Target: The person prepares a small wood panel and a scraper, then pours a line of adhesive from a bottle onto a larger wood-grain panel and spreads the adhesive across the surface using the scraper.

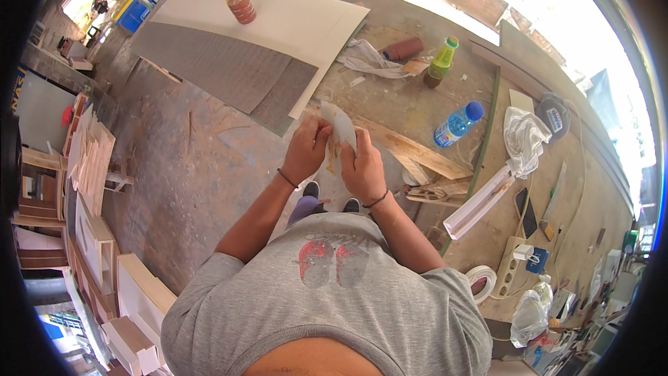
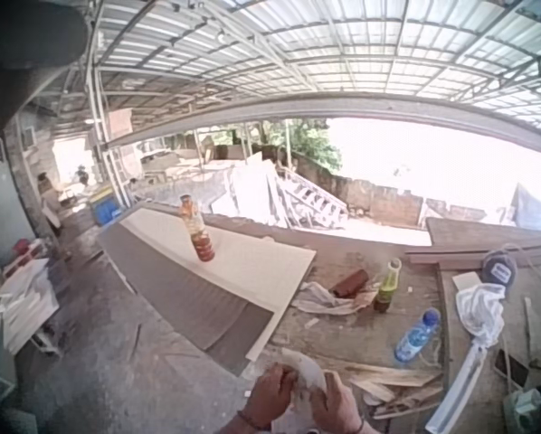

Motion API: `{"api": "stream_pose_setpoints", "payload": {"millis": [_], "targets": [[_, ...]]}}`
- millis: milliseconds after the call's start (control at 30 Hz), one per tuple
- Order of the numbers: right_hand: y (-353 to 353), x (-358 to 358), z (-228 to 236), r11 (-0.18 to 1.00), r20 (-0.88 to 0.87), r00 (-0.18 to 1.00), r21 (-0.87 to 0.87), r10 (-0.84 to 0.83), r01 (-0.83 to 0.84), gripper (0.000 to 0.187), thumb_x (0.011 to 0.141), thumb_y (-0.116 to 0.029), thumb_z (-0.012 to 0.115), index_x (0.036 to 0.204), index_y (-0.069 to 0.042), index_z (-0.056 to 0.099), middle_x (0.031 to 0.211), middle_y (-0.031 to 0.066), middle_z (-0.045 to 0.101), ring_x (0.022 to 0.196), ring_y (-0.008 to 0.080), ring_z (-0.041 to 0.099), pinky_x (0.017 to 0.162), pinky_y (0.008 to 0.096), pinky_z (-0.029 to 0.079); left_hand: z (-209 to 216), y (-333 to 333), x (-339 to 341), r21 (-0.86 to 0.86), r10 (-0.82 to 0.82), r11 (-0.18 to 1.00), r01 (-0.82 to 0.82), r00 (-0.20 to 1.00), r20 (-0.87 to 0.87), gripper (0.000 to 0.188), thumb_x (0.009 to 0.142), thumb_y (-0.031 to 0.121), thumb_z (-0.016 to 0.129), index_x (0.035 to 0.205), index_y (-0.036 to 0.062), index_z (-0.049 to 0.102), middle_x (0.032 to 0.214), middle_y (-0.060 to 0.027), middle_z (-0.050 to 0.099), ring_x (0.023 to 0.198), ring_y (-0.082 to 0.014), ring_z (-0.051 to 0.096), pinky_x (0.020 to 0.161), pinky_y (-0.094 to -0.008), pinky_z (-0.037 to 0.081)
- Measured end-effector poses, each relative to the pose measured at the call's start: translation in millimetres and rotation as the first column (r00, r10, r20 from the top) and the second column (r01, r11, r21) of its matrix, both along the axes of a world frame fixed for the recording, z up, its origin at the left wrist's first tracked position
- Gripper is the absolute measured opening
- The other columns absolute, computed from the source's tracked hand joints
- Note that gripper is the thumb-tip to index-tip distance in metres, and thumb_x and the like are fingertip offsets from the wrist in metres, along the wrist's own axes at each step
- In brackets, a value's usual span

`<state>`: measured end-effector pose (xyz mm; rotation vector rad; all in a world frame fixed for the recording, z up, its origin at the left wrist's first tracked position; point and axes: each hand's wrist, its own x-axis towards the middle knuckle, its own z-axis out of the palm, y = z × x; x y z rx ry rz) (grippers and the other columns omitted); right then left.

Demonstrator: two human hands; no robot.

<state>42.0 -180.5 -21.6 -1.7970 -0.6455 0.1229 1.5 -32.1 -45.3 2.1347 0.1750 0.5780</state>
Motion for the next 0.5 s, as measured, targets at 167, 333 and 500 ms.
{"api": "stream_pose_setpoints", "payload": {"millis": [167,333,500], "targets": [[1.6,4.5,-15.1,0.995,-0.042,0.999,0.091,-0.027,0.03,0.027,0.085,-0.007,0.05,0.11,0.002,0.046,0.082,0.0257,0.061,0.076,0.0403,0.062,0.066,0.0397,0.047,1.9,10.7,-11.1,-0.285,-0.199,0.944,0.168,0.977,-0.082,0.014,0.093,0.015,0.049,0.092,0.0012,0.052,0.084,-0.0095,0.055,0.079,-0.0189,0.054,0.073,-0.031,0.043],[-3.3,33.2,-28.3,0.955,-0.281,0.96,0.277,-0.021,0.103,0.025,0.086,-0.006,0.052,0.109,0.002,0.048,0.094,0.0113,0.059,0.085,0.0149,0.055,0.076,0.0286,0.045,-5.4,1.0,-10.7,-0.288,-0.093,0.947,0.141,0.98,0.174,0.014,0.092,0.016,0.051,0.092,0.0028,0.053,0.097,-0.0074,0.057,0.092,-0.0184,0.054,0.079,-0.0313,0.042],[-5.3,33.3,-18.3,0.887,-0.398,0.903,0.46,0.164,0.042,0.024,0.088,-0.004,0.05,0.111,0.001,0.047,0.103,0.0065,0.057,0.093,0.0119,0.052,0.083,0.0259,0.042,0.7,7.0,-9.8,-0.227,-0.027,0.973,0.04,0.998,0.063,0.016,0.086,0.014,0.061,0.102,0.009,0.061,0.118,-0.0136,0.053,0.103,-0.0225,0.054,0.089,-0.0342,0.041]]}}
